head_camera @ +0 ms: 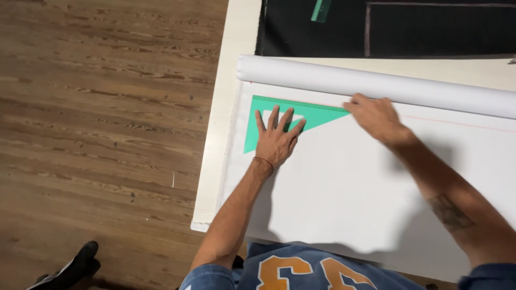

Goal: Marking measurements on a roll of leather using a set square and pencil

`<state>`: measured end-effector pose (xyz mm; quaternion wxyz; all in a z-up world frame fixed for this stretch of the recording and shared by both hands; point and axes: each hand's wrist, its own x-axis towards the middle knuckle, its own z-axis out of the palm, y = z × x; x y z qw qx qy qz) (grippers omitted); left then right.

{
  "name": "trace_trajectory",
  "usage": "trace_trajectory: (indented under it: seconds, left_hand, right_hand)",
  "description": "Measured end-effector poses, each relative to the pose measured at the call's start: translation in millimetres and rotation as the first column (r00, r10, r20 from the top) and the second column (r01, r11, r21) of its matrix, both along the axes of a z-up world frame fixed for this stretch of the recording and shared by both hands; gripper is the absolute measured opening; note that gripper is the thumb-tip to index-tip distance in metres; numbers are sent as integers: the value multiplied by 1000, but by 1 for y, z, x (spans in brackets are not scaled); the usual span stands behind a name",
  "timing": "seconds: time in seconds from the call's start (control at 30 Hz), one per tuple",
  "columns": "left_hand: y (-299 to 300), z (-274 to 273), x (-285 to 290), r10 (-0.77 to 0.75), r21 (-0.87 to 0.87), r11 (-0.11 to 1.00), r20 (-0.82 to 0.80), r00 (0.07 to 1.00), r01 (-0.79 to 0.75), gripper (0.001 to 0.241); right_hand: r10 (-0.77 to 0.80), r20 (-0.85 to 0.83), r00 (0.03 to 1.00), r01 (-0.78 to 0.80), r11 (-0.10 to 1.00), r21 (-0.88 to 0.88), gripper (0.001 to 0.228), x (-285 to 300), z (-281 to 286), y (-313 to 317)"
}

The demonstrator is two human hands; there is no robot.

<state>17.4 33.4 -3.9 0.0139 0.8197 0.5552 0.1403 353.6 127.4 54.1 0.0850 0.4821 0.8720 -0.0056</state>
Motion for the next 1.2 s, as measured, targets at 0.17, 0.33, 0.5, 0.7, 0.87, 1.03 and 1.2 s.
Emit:
trace_trajectory:
  seconds: [0.17,0.33,0.5,0.7,0.87,1.03,1.2]
  left_hand:
    - [1,-2,1,-9,22,1000,-4,1000,9,40]
    - [1,-2,-9,-9,28,1000,15,1000,8,40]
    - [0,-12,-45,-40,-38,999,-16,999,39,48]
    - [12,-10,-60,-30,-35,999,-17,999,29,48]
    - [13,-13,-59,-22,17,1000,-8,1000,22,47]
    - [9,-17,-57,-16,60,998,33,999,14,43]
    - [7,-15,-57,-22,64,998,51,998,19,44]
  right_hand:
    - [-107,-368,924,198,955,221,20,66,3,-35]
    - [-78,-625,777,305,914,266,22,59,12,-82]
    - [-86,-717,692,333,919,211,18,37,6,-115]
    - [-72,-802,593,285,950,125,24,-32,13,-94]
    - [-39,-813,580,241,962,125,21,-85,21,-72]
    - [-22,-852,523,206,973,101,20,-122,22,-39]
    - [27,-774,632,144,978,152,18,-156,-9,2]
